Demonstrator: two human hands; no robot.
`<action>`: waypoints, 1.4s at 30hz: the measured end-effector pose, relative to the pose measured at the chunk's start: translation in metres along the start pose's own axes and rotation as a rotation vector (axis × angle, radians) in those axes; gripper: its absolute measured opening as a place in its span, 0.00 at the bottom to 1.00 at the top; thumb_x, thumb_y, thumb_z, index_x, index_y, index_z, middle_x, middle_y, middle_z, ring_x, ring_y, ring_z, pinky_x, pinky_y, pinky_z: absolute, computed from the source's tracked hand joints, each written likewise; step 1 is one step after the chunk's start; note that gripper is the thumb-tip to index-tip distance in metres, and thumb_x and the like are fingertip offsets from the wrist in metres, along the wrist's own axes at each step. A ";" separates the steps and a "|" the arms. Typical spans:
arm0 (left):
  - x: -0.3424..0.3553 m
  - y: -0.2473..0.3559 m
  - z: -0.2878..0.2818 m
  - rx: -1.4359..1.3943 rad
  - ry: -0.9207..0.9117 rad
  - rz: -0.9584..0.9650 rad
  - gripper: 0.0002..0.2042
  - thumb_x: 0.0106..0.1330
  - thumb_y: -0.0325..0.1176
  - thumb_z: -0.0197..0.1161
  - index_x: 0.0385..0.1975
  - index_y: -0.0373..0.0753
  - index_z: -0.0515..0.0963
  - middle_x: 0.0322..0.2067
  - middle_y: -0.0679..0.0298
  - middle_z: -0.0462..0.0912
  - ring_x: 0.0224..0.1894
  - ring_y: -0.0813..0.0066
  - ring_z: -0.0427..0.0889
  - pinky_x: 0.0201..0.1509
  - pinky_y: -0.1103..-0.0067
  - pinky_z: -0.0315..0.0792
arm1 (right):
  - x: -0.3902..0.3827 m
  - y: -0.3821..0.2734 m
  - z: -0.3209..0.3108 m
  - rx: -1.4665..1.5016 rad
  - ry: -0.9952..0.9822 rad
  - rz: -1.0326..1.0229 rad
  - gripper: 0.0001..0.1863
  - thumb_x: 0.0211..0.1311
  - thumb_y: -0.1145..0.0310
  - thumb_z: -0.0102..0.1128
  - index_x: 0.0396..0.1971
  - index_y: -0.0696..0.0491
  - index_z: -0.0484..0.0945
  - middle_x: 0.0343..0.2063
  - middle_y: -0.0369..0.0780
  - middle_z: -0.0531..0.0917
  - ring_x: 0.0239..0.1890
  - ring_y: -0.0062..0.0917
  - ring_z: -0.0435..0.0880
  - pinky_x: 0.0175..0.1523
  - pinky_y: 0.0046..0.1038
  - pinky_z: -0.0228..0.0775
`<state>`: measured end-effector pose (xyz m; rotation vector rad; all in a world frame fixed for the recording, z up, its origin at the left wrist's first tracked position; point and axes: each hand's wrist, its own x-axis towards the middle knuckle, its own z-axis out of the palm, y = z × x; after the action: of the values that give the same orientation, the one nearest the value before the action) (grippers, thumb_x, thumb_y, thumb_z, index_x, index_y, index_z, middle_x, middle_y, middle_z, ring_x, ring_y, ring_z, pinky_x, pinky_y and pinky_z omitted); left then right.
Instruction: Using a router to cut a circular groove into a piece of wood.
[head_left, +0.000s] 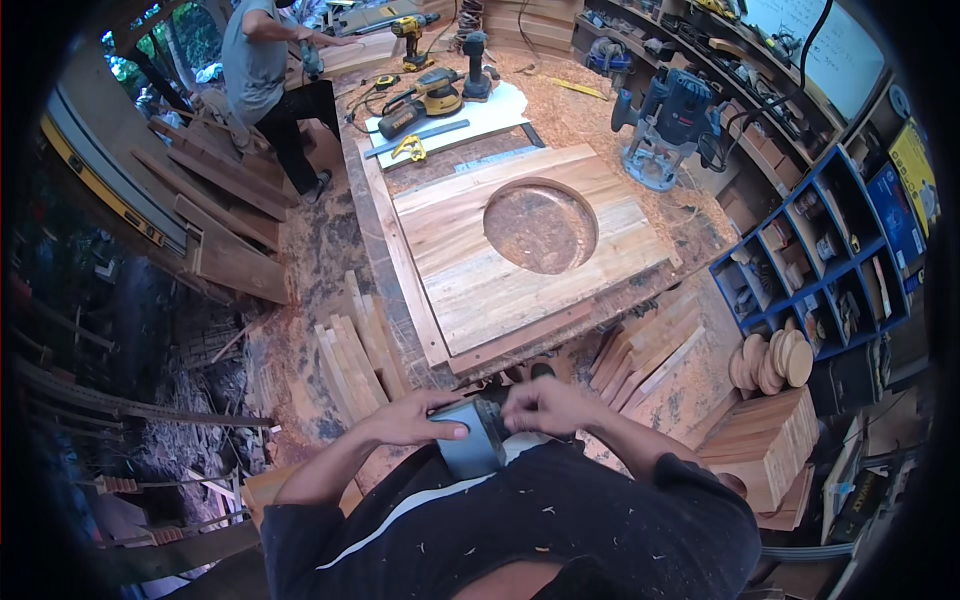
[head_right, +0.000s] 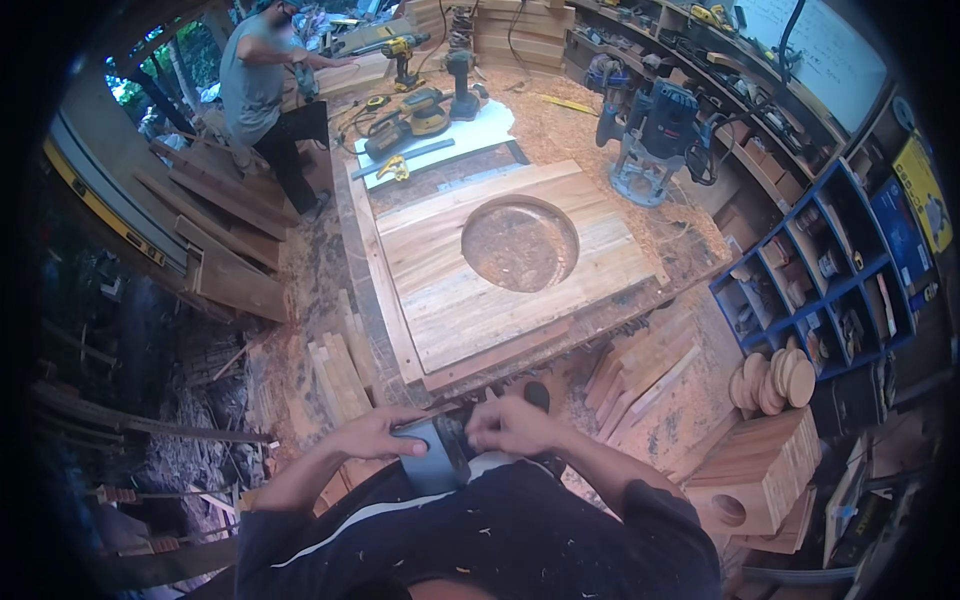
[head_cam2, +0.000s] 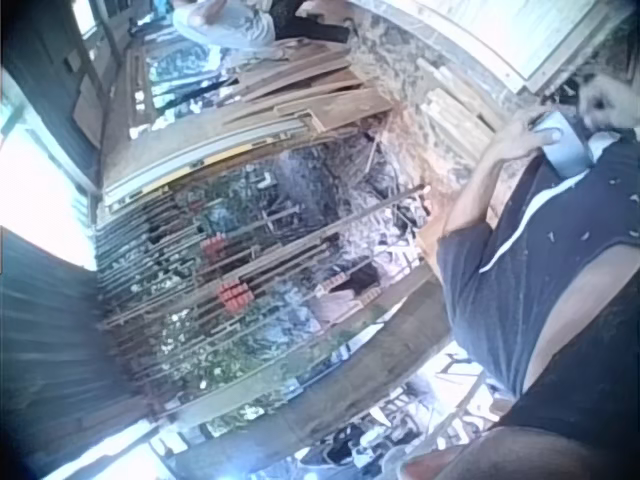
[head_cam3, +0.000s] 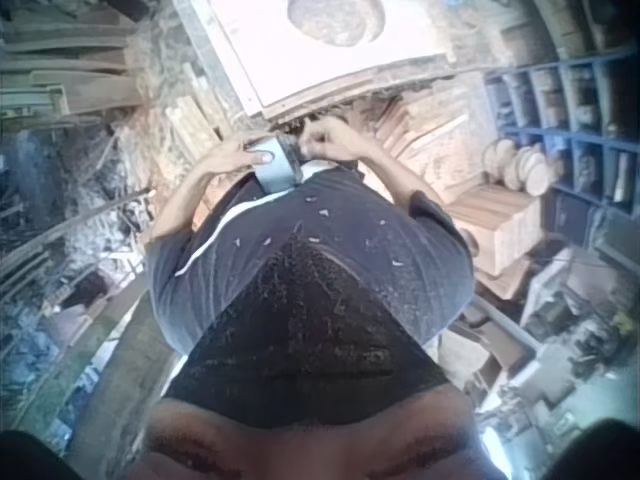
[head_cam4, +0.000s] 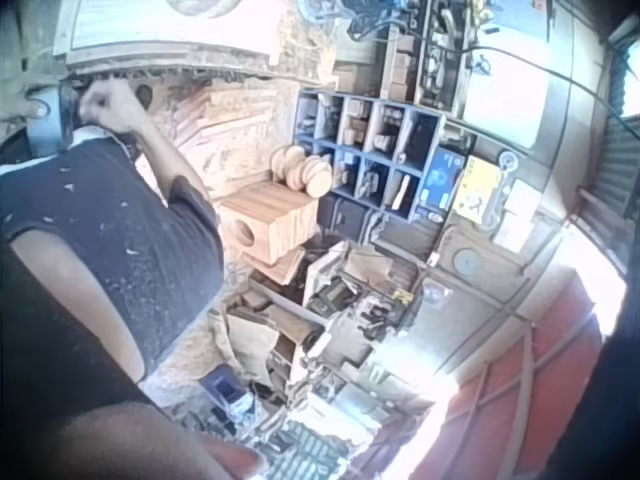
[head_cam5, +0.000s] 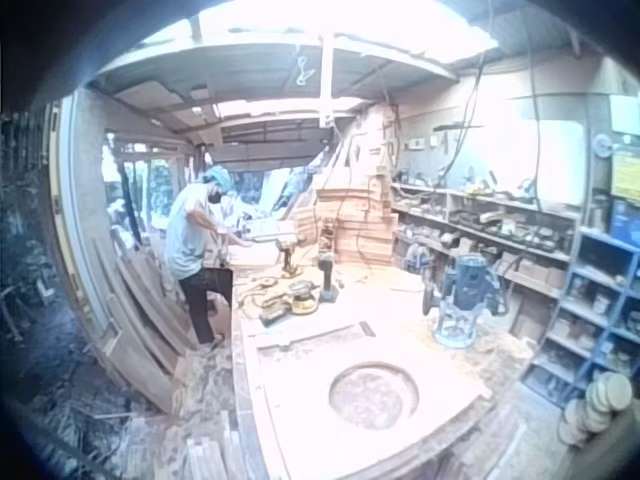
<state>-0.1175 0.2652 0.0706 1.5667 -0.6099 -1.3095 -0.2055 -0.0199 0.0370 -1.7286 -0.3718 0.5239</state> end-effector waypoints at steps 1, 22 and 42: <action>0.001 -0.002 0.003 -0.016 0.050 0.024 0.30 0.65 0.44 0.72 0.65 0.38 0.73 0.41 0.68 0.81 0.37 0.84 0.77 0.37 0.83 0.73 | -0.011 -0.007 0.010 0.352 -0.074 0.203 0.06 0.66 0.72 0.66 0.39 0.58 0.84 0.29 0.37 0.86 0.34 0.19 0.85 0.41 0.24 0.76; 0.011 -0.007 0.013 0.026 0.058 0.187 0.32 0.61 0.47 0.75 0.59 0.34 0.76 0.44 0.57 0.85 0.48 0.73 0.81 0.56 0.75 0.73 | 0.003 0.000 -0.005 0.173 0.146 0.020 0.05 0.68 0.72 0.64 0.36 0.58 0.82 0.28 0.37 0.86 0.33 0.19 0.84 0.40 0.24 0.76; 0.013 0.024 0.010 0.193 0.219 0.090 0.40 0.56 0.59 0.74 0.60 0.33 0.76 0.50 0.46 0.84 0.56 0.57 0.83 0.61 0.69 0.74 | -0.006 -0.054 -0.006 -0.114 0.190 -0.033 0.39 0.55 0.57 0.76 0.64 0.58 0.69 0.53 0.50 0.80 0.54 0.40 0.81 0.59 0.36 0.72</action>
<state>-0.1187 0.2411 0.0863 1.7900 -0.6757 -1.0194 -0.2058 -0.0159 0.0916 -1.8616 -0.2987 0.3163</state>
